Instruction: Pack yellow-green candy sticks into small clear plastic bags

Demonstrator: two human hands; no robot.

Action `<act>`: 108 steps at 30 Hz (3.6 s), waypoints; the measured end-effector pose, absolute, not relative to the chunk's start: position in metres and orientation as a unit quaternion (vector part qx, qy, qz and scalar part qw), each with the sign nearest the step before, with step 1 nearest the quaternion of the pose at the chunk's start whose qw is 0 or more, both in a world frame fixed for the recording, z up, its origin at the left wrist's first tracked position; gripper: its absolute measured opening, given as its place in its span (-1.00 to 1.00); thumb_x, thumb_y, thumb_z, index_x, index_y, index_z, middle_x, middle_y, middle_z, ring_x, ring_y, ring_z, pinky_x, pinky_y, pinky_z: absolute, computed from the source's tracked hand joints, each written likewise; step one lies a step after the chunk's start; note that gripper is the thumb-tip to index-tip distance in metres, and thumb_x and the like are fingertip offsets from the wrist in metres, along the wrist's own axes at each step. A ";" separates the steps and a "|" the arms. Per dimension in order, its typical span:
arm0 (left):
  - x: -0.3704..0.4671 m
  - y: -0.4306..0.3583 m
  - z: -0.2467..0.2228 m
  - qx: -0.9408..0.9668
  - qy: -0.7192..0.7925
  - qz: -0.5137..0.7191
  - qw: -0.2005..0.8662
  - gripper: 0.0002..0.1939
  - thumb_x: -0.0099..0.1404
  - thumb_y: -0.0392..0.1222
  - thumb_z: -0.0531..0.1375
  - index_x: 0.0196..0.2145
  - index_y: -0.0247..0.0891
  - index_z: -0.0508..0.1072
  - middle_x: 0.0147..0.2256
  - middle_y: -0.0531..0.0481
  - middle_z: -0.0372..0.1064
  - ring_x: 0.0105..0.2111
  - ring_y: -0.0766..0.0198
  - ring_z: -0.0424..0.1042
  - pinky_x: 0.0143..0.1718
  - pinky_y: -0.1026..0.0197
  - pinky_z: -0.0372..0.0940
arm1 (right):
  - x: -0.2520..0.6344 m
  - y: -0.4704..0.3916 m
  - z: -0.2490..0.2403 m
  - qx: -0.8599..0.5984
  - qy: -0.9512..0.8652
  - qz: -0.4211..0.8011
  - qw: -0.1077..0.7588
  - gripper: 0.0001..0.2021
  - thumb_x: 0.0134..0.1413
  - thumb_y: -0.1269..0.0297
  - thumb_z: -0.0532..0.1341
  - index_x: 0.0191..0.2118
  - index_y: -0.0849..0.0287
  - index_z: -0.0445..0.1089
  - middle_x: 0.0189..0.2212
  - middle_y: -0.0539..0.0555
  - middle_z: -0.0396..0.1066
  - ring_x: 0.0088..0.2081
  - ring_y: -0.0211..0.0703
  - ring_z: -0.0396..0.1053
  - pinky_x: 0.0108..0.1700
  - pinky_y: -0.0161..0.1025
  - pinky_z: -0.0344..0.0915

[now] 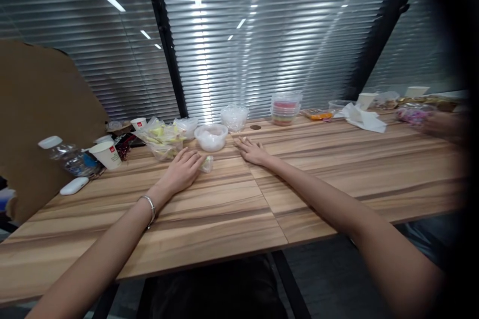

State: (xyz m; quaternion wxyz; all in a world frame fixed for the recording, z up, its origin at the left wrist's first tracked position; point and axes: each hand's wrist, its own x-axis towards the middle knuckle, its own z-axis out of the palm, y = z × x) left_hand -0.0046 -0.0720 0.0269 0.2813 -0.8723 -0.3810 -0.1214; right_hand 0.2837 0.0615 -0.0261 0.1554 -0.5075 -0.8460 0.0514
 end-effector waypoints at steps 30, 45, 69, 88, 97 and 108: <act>-0.016 -0.066 0.019 -0.841 -0.434 -0.234 0.224 -0.55 0.25 -0.14 0.07 0.09 -0.22 0.15 0.10 -0.25 0.09 -0.03 0.06 0.28 -0.09 0.02 0.28 | 0.280 0.045 -0.023 -0.511 -0.830 -0.066 0.214 -0.69 0.18 0.25 -0.04 -0.05 0.12 0.34 -0.06 0.17 0.34 -0.01 0.06 0.13 -0.04 -0.06 0.08; -0.009 -0.068 0.020 -0.810 -0.454 -0.361 0.087 -0.45 0.17 -0.09 0.20 0.06 -0.22 0.10 -0.03 -0.15 0.16 -0.01 0.13 0.23 0.01 0.07 0.19 | 0.279 0.030 -0.011 -0.541 -0.814 -0.047 0.205 -0.71 0.19 0.30 -0.02 -0.09 0.25 0.35 -0.10 0.28 0.27 -0.08 0.04 0.24 -0.05 -0.16 0.10; 0.004 -0.074 0.019 -0.779 -0.457 -0.430 0.018 -0.37 0.05 -0.03 0.29 0.03 -0.22 0.16 -0.13 -0.10 0.21 -0.14 0.12 0.26 -0.15 0.13 0.22 | 0.220 -0.023 -0.006 -0.293 -0.803 0.273 0.442 -0.71 0.13 0.41 -0.01 -0.19 0.14 0.44 -0.18 0.09 0.39 -0.10 -0.14 0.28 0.01 -0.17 0.15; 0.016 -0.080 0.017 -0.681 -0.459 -0.442 -0.362 -0.62 0.18 0.03 0.15 -0.17 -0.31 0.33 -0.41 -0.02 0.36 -0.48 0.32 0.34 -0.47 0.30 0.22 | 0.207 -0.036 -0.009 -0.300 -0.687 0.476 0.460 -0.76 -0.03 0.10 0.19 -0.41 0.20 0.37 -0.48 -0.02 0.32 -0.41 -0.27 0.19 -0.35 -0.33 0.10; 0.015 -0.077 0.016 -0.672 -0.446 -0.437 -0.398 -0.69 0.12 0.02 0.21 -0.38 -0.34 0.38 -0.44 0.01 0.36 -0.45 0.34 0.32 -0.38 0.29 0.23 | 0.207 -0.040 -0.009 -0.298 -0.686 0.482 0.456 -0.79 -0.03 0.14 0.18 -0.45 0.21 0.32 -0.48 -0.02 0.31 -0.41 -0.27 0.20 -0.35 -0.33 0.12; 0.019 -0.082 0.017 -0.633 -0.450 -0.451 -0.440 -0.70 0.07 -0.01 0.25 -0.43 -0.33 0.37 -0.43 0.01 0.39 -0.43 0.34 0.35 -0.35 0.29 0.24 | 0.208 -0.047 -0.007 -0.289 -0.674 0.506 0.454 -0.86 -0.02 0.24 0.15 -0.46 0.20 0.32 -0.51 -0.04 0.27 -0.44 -0.30 0.18 -0.40 -0.36 0.10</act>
